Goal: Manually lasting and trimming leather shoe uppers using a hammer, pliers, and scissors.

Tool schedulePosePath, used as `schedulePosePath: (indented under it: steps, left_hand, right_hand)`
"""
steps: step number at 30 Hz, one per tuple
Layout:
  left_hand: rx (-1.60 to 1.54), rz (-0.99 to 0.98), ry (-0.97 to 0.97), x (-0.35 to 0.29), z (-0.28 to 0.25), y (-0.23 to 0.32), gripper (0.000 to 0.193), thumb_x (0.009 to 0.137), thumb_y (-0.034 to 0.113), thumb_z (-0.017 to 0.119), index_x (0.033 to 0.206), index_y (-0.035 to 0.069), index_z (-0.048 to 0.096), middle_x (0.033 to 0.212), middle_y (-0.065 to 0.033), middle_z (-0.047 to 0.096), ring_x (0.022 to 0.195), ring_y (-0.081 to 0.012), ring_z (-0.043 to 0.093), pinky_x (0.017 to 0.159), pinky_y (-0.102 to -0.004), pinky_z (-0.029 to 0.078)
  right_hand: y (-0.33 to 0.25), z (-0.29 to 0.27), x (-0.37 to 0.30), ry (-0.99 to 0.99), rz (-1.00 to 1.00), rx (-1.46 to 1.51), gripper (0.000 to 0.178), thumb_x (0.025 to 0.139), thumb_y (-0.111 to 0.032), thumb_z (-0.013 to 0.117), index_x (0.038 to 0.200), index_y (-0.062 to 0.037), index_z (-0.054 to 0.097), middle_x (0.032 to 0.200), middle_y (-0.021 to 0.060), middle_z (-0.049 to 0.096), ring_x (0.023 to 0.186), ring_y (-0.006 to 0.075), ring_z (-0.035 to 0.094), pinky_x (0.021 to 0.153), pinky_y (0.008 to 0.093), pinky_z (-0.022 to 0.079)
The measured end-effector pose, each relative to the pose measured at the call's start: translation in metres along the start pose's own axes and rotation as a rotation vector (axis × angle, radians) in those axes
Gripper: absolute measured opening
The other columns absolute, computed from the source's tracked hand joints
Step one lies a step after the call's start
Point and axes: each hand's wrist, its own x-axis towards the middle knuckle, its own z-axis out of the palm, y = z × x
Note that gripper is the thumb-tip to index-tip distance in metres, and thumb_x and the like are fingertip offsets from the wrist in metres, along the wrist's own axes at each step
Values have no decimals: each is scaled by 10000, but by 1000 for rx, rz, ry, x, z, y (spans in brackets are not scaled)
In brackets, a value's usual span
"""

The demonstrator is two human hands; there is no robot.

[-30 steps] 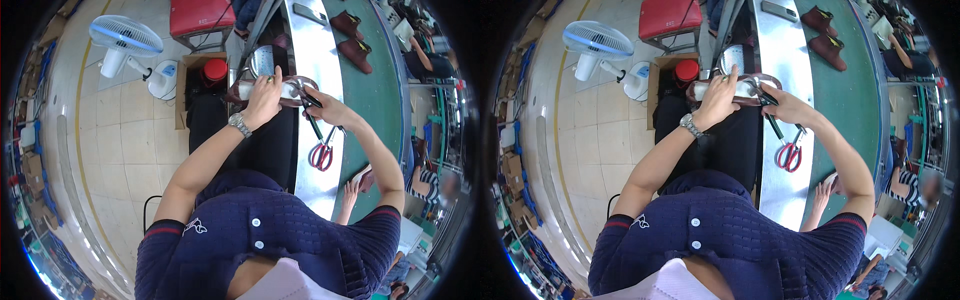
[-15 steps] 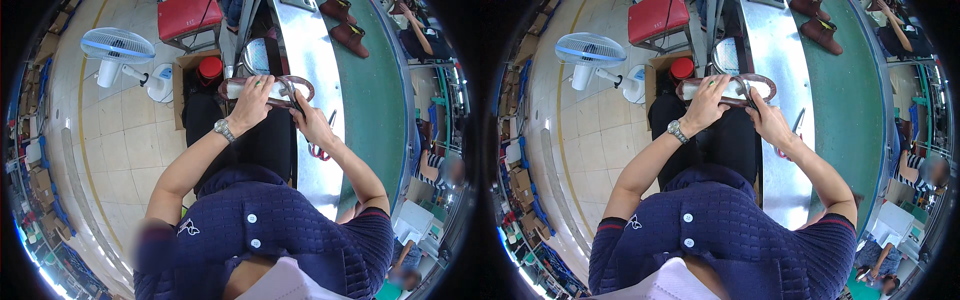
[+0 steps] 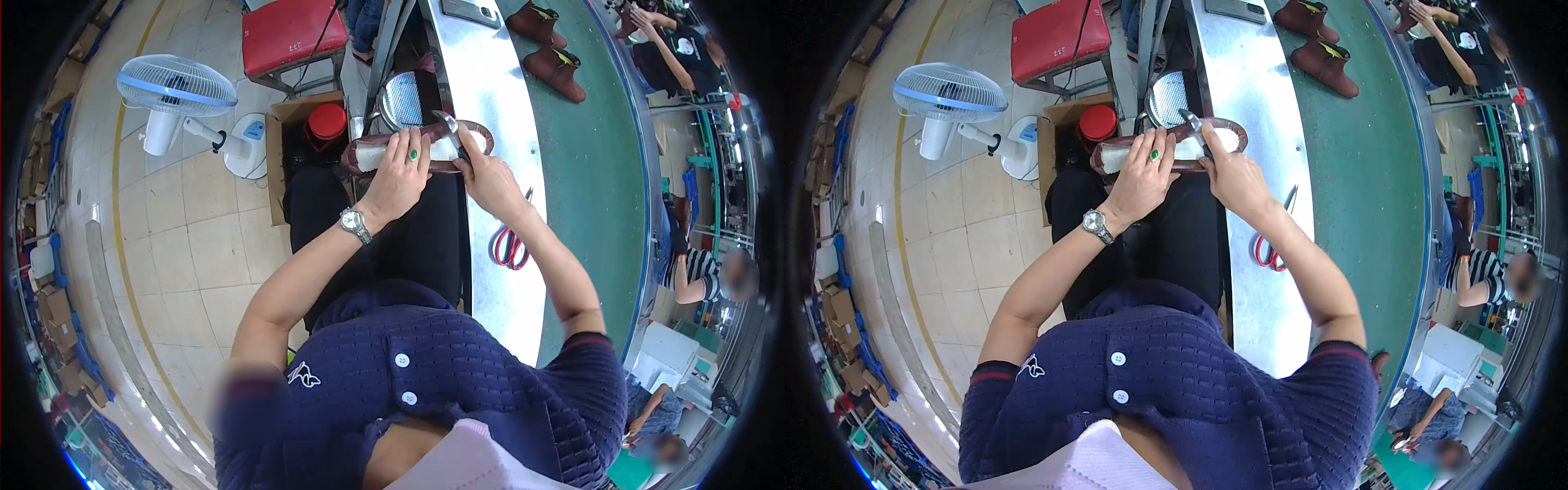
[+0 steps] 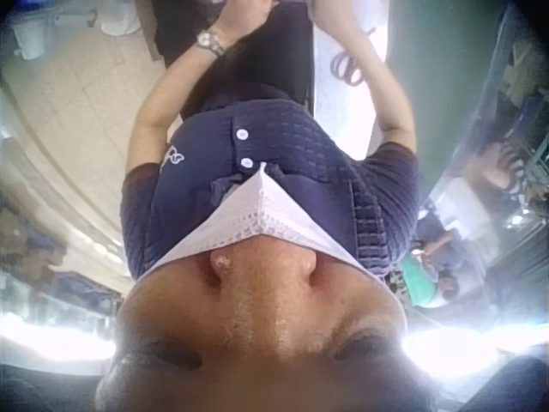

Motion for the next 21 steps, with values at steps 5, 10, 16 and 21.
schedulePosePath:
  steps: [5, 10, 16, 21]
  left_hand:
    - [51, -36, 19, -2, -2, 0, 603, 777, 237, 598, 1217, -122, 398, 1228, -270, 438, 1163, -376, 416, 1009, -433, 305]
    - [88, -38, 12, -3, -1, 0, 599, 782, 236, 596, 1224, -115, 396, 1242, -264, 429, 1167, -369, 414, 1019, -424, 298]
    - [54, -69, 37, 0, 0, 4, 586, 779, 224, 602, 1216, -113, 407, 1240, -254, 429, 1174, -364, 408, 1023, -422, 296]
    - [80, -71, 43, -1, 0, -1, 590, 768, 218, 615, 1207, -118, 408, 1174, -235, 464, 1162, -374, 412, 1017, -429, 308]
  right_hand:
    - [-14, -40, 6, 41, 104, 364, 513, 844, -152, 511, 1321, -102, 328, 758, 267, 595, 683, 435, 579, 653, 514, 435]
    - [5, -6, 13, 44, 52, 58, 498, 863, -143, 497, 1335, -89, 347, 589, 142, 575, 531, 279, 599, 609, 381, 468]
    - [6, -27, 18, -14, 5, 134, 514, 856, -155, 511, 1336, -98, 335, 630, 183, 576, 585, 319, 588, 614, 411, 452]
    - [0, -27, 21, -30, -2, 118, 523, 841, -162, 525, 1325, -123, 331, 738, 263, 593, 708, 436, 577, 657, 504, 428]
